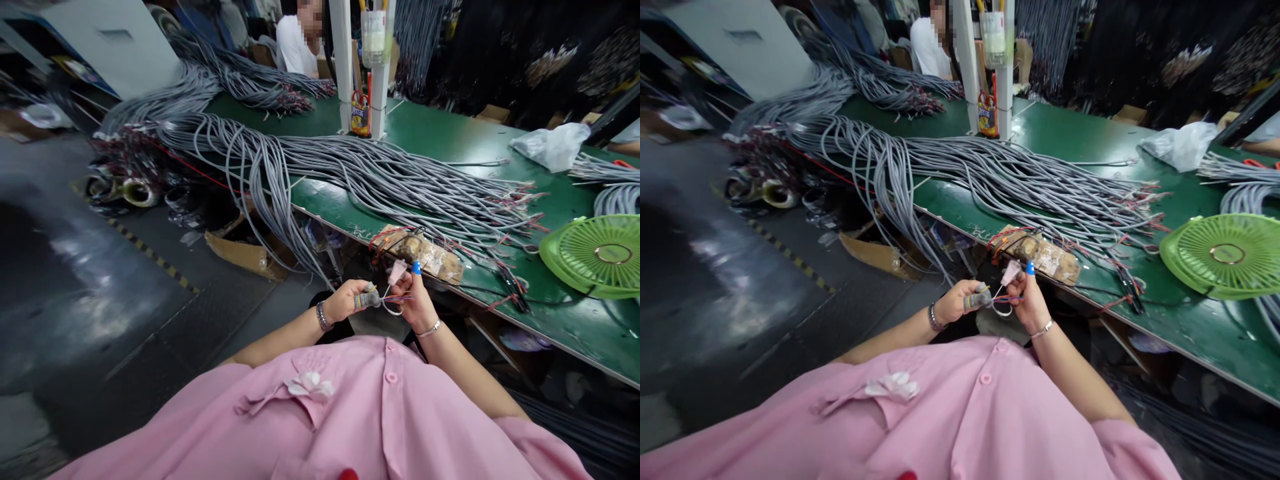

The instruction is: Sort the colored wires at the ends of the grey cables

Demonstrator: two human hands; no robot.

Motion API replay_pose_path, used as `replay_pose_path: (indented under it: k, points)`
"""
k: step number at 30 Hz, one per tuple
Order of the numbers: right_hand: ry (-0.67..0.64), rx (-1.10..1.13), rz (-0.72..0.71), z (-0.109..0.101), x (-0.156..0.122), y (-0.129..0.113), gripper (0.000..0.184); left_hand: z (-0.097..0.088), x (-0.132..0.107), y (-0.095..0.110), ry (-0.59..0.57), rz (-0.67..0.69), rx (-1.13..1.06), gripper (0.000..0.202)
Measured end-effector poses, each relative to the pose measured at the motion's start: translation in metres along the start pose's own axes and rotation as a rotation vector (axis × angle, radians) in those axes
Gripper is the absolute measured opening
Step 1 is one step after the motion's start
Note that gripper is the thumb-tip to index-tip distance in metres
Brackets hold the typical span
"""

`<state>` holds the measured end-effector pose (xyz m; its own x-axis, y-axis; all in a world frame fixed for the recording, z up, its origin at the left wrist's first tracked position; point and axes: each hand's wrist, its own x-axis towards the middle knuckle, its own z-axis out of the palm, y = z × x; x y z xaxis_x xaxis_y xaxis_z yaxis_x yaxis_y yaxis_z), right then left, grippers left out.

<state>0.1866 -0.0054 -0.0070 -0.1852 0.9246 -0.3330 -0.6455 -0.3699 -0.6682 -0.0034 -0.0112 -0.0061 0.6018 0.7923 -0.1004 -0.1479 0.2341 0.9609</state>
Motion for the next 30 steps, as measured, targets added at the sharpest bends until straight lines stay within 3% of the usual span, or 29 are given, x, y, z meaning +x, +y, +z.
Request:
replay_pose_path:
  k: [4,13,15,21,30]
  points:
    - [0.023,0.076,0.036,-0.009,-0.002,0.001,0.053,0.0,-0.011,-0.003,-0.003,-0.014,-0.02,0.048]
    - [-0.007,-0.003,0.054,-0.014,-0.005,-0.003,0.052,0.008,-0.038,0.001,-0.052,-0.036,-0.065,0.043]
    - [-0.025,-0.007,0.05,-0.013,-0.004,-0.004,0.052,0.009,-0.042,0.001,-0.019,-0.01,-0.074,0.042]
    - [-0.068,-0.084,0.011,0.0,-0.003,-0.009,0.048,0.011,-0.035,0.0,0.108,0.053,-0.064,0.043]
    - [0.035,-0.196,-0.163,0.001,0.005,0.005,0.054,0.005,-0.016,-0.01,0.097,0.093,-0.046,0.043]
